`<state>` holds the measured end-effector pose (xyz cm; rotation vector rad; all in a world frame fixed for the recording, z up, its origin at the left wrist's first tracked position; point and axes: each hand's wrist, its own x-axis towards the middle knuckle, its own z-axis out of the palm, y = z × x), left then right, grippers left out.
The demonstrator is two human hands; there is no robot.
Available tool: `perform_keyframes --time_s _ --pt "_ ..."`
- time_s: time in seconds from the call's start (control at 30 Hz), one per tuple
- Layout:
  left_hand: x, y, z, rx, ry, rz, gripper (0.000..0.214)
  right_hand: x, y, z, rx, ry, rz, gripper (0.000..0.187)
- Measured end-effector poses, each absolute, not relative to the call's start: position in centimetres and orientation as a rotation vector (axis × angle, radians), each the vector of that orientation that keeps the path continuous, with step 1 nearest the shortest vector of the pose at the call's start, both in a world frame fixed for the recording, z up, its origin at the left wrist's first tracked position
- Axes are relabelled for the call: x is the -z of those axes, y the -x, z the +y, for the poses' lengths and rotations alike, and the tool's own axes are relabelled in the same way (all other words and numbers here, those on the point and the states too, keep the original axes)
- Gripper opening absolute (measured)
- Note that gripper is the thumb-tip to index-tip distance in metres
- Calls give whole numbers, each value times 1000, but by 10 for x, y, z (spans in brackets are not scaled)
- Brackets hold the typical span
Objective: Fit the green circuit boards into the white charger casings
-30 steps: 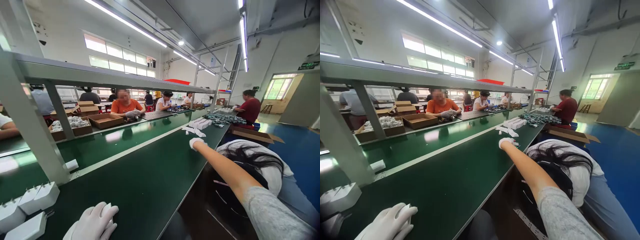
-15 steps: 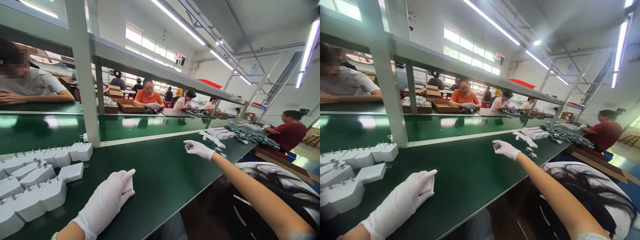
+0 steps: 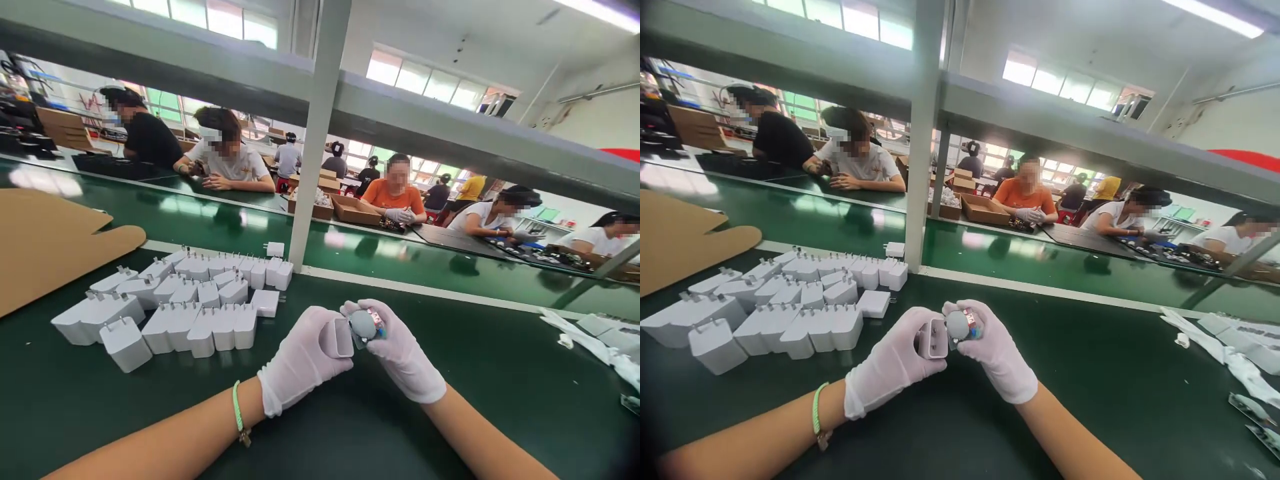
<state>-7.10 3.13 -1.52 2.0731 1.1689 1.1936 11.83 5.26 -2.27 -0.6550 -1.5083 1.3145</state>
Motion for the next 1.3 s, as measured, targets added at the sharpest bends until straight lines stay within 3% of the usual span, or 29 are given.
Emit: perform_keyframes --time_s 0.3,0.47,0.6,0.77,0.97,1.1,1.3 --pt "31 64 39 -1060 -2088 1183 48 26 -129 38 -1103 899 -1676 59" --pt "29 63 36 -1087 -2166 1187 45 22 -123 22 -657 1151 -1910 51" --pt "26 64 32 -1145 -2216 1145 39 19 -124 17 -416 1114 -2026 50" --pt "24 66 28 -1182 -2240 1057 45 20 -128 15 -469 1066 -1990 57" --pt "25 66 26 -1220 -2267 981 48 16 -128 15 -259 924 -2212 70" --pt "21 66 25 -1184 -2256 1011 47 19 -128 14 -404 905 -2188 79" --pt "19 69 23 -1155 -2251 1051 51 30 -122 13 -1249 985 -1759 74"
